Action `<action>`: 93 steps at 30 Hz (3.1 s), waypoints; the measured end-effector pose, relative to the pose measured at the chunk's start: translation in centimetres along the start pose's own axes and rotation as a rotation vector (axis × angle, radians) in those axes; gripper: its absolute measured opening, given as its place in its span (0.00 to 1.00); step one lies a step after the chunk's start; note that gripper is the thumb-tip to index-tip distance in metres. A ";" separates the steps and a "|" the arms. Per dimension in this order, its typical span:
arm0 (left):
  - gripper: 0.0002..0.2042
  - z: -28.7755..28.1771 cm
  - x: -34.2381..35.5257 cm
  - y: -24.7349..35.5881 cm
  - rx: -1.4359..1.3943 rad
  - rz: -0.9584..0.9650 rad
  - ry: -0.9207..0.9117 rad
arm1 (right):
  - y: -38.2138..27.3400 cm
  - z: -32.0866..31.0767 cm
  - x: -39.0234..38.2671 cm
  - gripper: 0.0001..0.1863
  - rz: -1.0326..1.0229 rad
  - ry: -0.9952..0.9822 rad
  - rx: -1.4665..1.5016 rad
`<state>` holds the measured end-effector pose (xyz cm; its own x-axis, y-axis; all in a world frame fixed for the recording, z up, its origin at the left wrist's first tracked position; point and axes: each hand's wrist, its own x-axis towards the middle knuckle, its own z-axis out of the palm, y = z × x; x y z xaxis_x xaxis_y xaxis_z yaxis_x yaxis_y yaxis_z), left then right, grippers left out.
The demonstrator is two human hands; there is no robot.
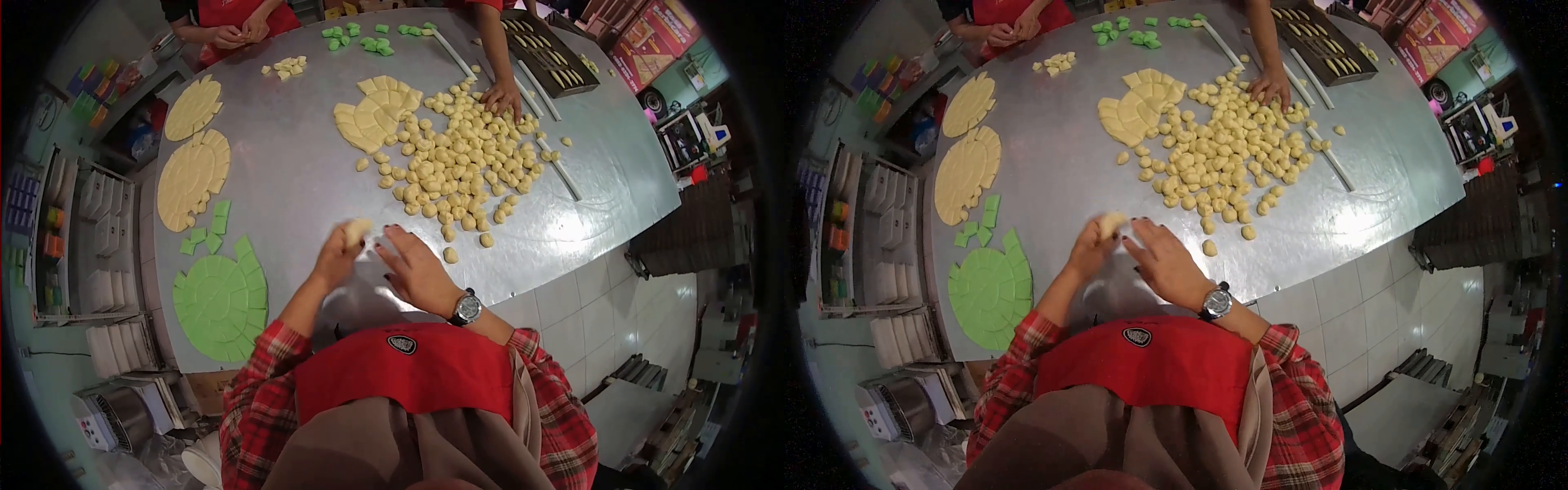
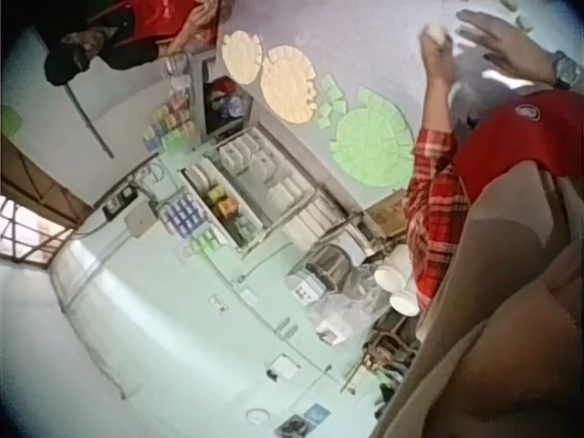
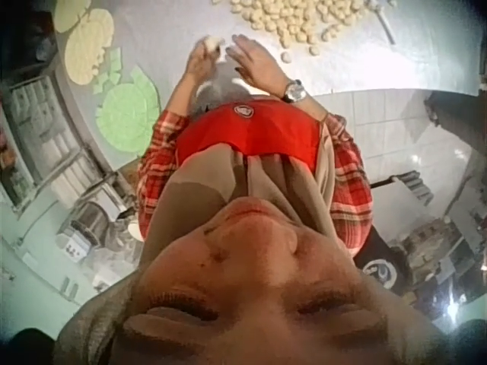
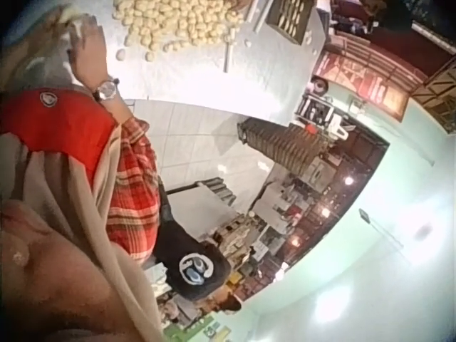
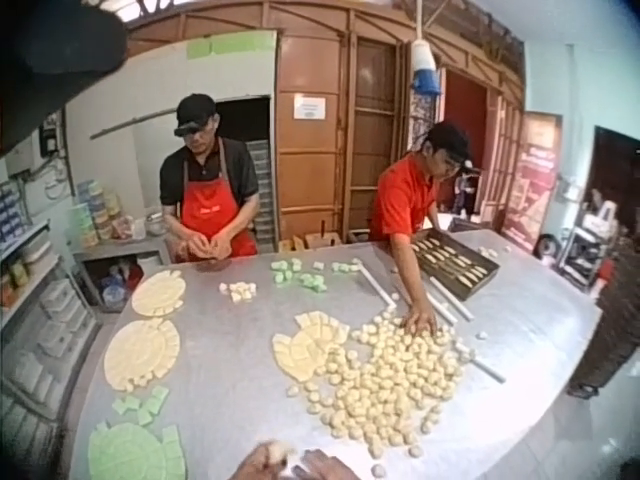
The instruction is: Shaping and organizing small balls and larger pieces of dough on a metal preparation table in a commercial kitchen.
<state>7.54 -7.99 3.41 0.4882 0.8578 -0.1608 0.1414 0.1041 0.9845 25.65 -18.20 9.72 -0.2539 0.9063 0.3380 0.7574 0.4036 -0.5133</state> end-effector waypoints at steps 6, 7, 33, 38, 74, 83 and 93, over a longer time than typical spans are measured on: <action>0.07 0.2 -5.5 1.2 0.082 -0.080 -0.295 | -1.4 2.0 0.3 0.23 0.051 -0.332 0.057; 0.07 0.0 -5.8 1.4 0.159 -0.049 -0.276 | -1.3 2.5 0.0 0.20 -0.008 -0.295 0.016; 0.15 0.5 -5.7 -3.0 0.738 0.178 -0.036 | 11.6 -9.6 -14.2 0.18 0.941 0.124 -0.008; 0.26 7.9 -4.8 -5.1 1.023 0.410 -0.063 | 15.9 -4.0 -19.1 0.29 0.619 0.054 -0.434; 0.22 -2.8 32.7 2.9 1.553 0.244 0.387 | 27.7 -13.7 -15.6 0.25 0.472 0.313 -0.340; 0.17 -6.3 37.2 4.1 1.568 -0.002 -0.075 | 30.1 -13.7 -15.9 0.27 0.587 0.352 -0.171; 0.12 -20.8 33.9 4.2 0.904 0.462 1.257 | 31.1 -13.7 -14.6 0.25 0.538 0.499 -0.115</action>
<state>6.77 32.03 3.56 -0.2825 0.6261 0.7267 0.8472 -0.1925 0.4952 61.11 -20.58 -0.34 0.4525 0.7992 0.3957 0.7653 -0.1202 -0.6323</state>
